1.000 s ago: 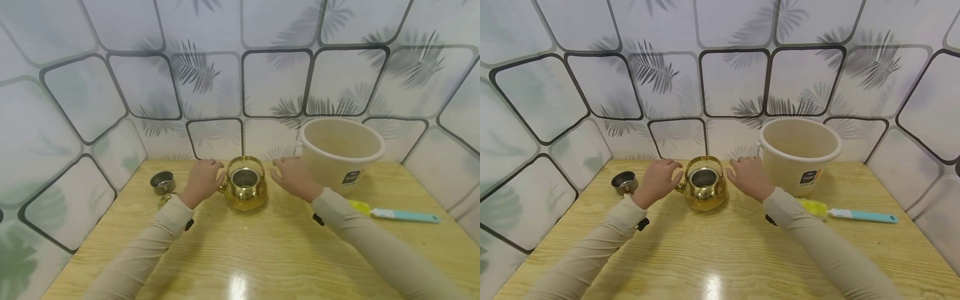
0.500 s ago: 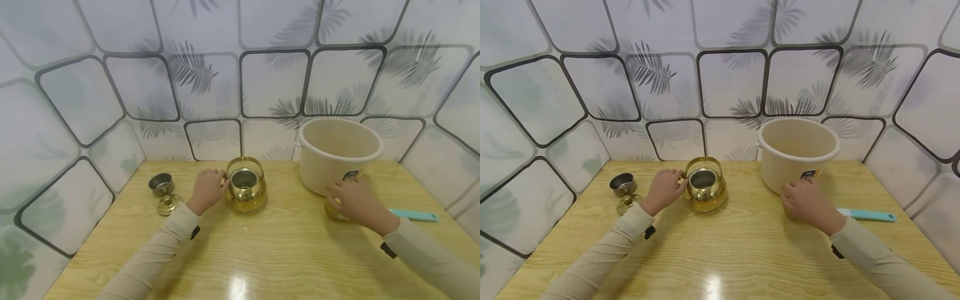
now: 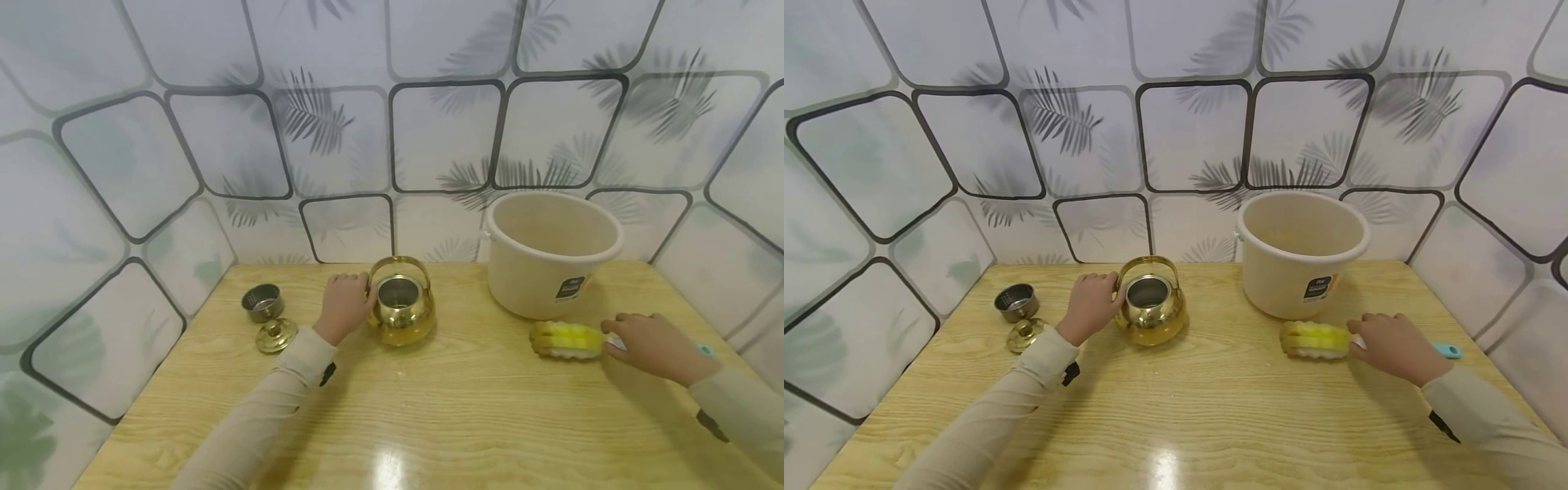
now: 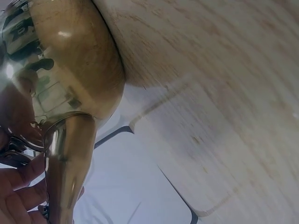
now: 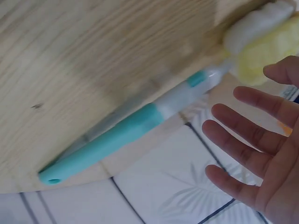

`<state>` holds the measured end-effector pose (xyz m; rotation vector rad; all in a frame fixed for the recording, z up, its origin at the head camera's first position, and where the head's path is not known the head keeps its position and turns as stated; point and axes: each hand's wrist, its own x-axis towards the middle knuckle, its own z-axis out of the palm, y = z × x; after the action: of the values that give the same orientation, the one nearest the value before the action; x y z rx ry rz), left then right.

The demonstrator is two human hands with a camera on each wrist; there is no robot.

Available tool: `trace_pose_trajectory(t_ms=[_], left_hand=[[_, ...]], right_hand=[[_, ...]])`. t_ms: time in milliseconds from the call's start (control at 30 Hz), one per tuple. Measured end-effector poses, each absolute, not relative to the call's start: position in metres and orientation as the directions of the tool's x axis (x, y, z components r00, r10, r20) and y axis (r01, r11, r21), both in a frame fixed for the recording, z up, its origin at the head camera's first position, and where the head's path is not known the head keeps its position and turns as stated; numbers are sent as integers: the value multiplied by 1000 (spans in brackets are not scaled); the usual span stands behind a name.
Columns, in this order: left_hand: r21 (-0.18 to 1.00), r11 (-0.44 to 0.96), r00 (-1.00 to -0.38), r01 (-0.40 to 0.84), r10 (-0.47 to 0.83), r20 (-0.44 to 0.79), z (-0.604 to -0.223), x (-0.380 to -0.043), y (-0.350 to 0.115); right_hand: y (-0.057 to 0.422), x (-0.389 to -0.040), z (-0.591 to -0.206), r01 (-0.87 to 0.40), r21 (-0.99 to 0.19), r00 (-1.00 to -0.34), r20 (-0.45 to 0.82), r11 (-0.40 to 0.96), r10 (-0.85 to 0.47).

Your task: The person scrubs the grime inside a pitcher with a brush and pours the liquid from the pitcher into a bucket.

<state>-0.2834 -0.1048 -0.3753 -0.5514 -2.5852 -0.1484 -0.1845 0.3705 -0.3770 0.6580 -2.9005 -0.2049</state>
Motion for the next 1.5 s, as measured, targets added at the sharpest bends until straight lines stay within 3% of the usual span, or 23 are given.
trace_pose_trajectory(t_ms=[1000,1100,1333,1500], left_hand=[[-26,898,-754,439,384,532,-388,-290,-105],[-22,897,-750,442,383,539,-389,-290,-105],[-18,902,-759,431,373,534,-389,-289,-105],[-4,901,-760,434,369,534,-388,-289,-104]], right_hand=[[391,-200,-396,-466,139,-879,41,874,-475],[391,-199,-389,-488,175,-858,86,855,-507],[386,-200,-359,-568,252,-739,262,783,-621],[379,-199,-335,-584,285,-700,297,760,-650]])
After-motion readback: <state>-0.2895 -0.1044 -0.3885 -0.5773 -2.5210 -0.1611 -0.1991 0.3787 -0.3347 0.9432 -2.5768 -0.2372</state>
